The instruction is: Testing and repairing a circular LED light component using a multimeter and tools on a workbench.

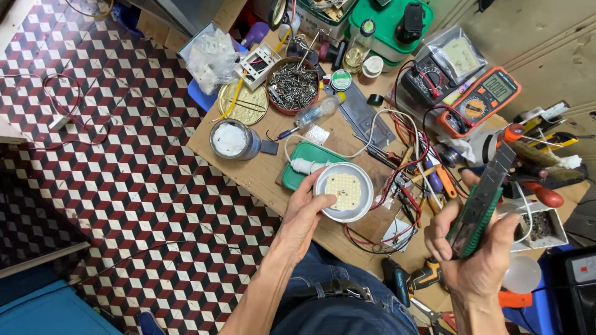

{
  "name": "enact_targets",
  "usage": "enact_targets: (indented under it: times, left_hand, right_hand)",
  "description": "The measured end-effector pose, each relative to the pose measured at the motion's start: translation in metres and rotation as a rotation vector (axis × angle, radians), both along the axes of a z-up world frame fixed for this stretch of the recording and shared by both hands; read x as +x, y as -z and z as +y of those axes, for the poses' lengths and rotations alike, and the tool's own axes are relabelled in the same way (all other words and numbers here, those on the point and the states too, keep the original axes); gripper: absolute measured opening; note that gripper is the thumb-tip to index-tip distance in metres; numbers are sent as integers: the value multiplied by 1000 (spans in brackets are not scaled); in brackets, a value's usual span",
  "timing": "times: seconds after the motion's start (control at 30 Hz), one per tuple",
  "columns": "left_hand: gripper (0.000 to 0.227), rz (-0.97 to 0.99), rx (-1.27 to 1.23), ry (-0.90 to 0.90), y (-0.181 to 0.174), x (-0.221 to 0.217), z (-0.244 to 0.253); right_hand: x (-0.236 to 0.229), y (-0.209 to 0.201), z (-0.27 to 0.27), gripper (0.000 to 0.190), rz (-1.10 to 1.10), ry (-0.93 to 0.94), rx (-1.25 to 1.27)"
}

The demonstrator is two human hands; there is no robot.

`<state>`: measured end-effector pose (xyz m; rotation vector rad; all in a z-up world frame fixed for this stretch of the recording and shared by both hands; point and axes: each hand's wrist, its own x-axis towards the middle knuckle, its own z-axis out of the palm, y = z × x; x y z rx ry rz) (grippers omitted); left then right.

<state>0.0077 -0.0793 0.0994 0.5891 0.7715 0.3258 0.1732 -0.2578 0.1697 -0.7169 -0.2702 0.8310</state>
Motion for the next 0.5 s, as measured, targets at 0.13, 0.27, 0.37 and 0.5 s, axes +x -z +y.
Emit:
enact_targets:
  times: [0.13,0.27,0.37,0.5]
  left_hand:
    - [70,-13,-8,-39,1,-5,-1]
    - [69,-11,-45,-45,2,-7,0]
    - [69,19,-58,-40,3,-7,1]
    - [68,43,-56,-35,5,-8,3]
  right_hand:
    - [-11,-5,13,58,113,-58,-23]
    - [-10,12,17,54,-47,-165,-553]
    - [-11,24,22,62,-164,-293,-642]
    - [-12,18,39,57,-303,-466,-1004]
